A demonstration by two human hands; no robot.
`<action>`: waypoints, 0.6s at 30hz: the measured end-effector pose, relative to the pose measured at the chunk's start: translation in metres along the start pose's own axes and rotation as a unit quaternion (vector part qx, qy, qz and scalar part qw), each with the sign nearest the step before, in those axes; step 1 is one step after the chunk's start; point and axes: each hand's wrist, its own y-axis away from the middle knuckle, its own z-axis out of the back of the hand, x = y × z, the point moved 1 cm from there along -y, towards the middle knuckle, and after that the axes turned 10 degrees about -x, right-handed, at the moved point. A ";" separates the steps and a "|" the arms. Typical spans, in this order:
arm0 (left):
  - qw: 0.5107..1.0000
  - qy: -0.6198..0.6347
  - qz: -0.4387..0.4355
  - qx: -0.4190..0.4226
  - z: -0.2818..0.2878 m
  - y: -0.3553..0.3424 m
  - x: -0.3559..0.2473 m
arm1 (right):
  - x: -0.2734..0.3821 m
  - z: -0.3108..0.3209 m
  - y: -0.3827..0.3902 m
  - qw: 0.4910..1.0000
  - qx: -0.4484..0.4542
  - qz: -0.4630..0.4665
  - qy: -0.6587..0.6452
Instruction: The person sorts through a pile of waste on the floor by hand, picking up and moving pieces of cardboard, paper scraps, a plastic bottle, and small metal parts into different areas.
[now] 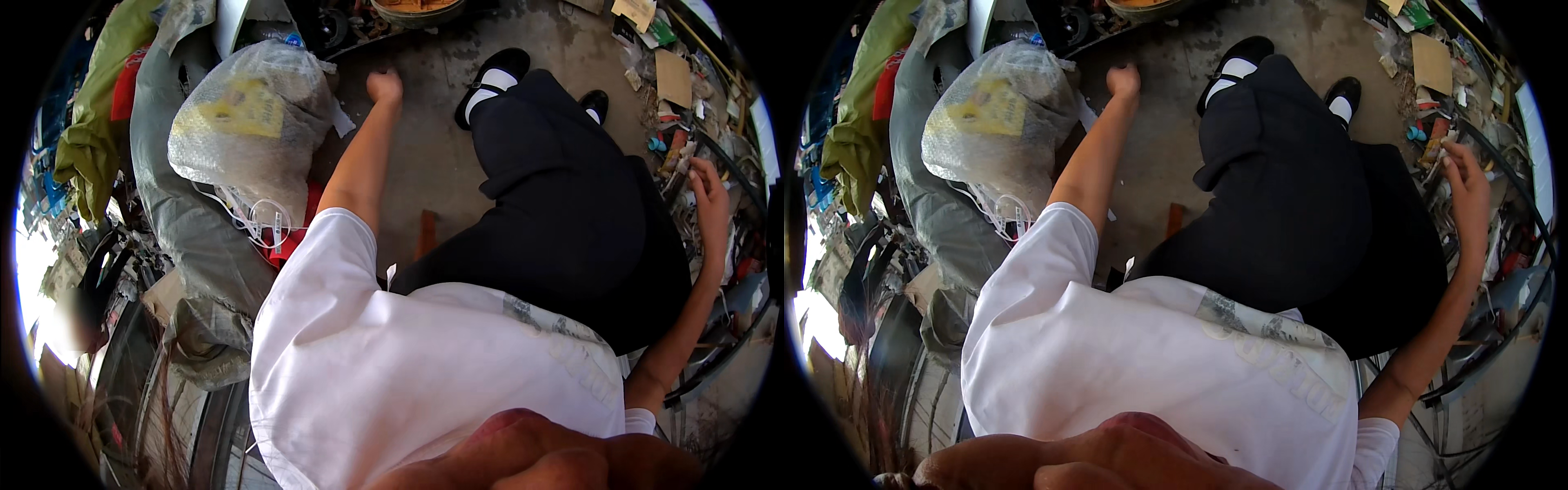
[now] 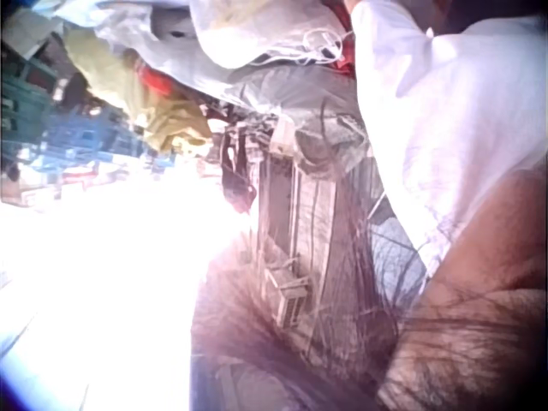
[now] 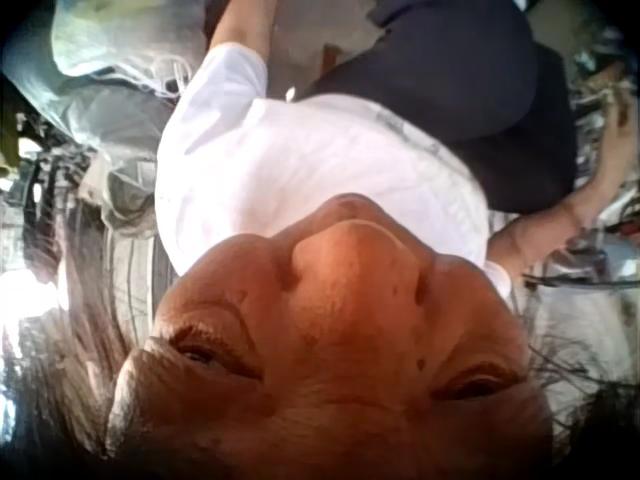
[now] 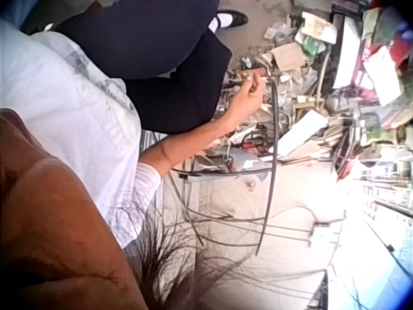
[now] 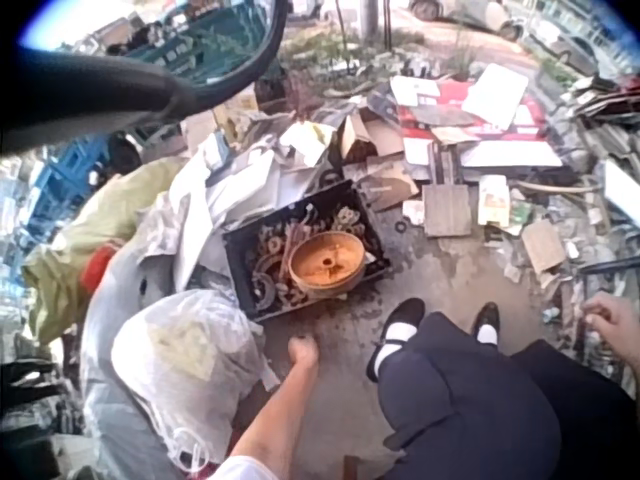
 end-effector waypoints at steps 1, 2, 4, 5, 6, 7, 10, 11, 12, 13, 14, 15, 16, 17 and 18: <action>0.999 0.040 -0.023 -0.006 0.004 0.011 0.008 | 0.001 0.000 -0.002 1.000 0.005 0.003 0.004; 0.994 0.108 -0.019 0.000 0.011 0.022 0.002 | 0.001 0.002 -0.001 1.000 0.001 0.001 0.002; 0.972 0.236 -0.013 -0.006 0.042 0.030 -0.014 | 0.000 -0.005 -0.003 1.000 0.002 0.011 -0.013; 0.948 0.314 0.048 0.027 0.060 0.034 -0.025 | 0.004 -0.006 -0.002 1.000 0.004 0.012 -0.004; 0.912 0.391 0.106 0.060 0.078 0.036 -0.042 | 0.009 -0.005 0.001 1.000 0.004 0.011 0.006; 0.866 0.464 0.163 0.092 0.090 0.036 -0.052 | 0.013 -0.004 0.002 1.000 0.004 0.012 0.016; 0.892 0.448 0.068 -0.016 0.105 0.032 -0.064 | 0.015 -0.005 0.005 1.000 0.005 0.030 0.000; 0.932 0.351 -0.062 -0.072 0.107 0.024 -0.059 | 0.014 -0.003 0.005 0.999 0.009 0.035 -0.012; 0.941 0.293 -0.134 -0.107 0.111 0.020 -0.056 | 0.015 -0.001 0.004 0.999 0.010 0.035 -0.014; 0.941 0.230 -0.206 -0.140 0.118 0.021 -0.057 | 0.014 0.000 0.005 0.999 0.011 0.032 -0.019; 0.931 0.165 -0.276 -0.171 0.126 0.021 -0.057 | 0.014 0.000 0.007 0.999 0.011 0.029 -0.023; 0.942 0.109 -0.280 -0.151 0.137 0.020 -0.054 | 0.014 0.001 0.008 0.999 0.011 0.035 -0.032; 0.933 0.079 -0.314 -0.155 0.146 0.015 -0.048 | 0.016 0.000 0.009 0.998 0.010 0.040 -0.043; 0.921 0.044 -0.349 -0.166 0.158 0.010 -0.038 | 0.014 -0.006 0.007 0.997 0.012 0.051 -0.061; 0.907 0.008 -0.382 -0.176 0.169 0.007 -0.032 | 0.013 -0.011 0.005 0.996 0.014 0.060 -0.058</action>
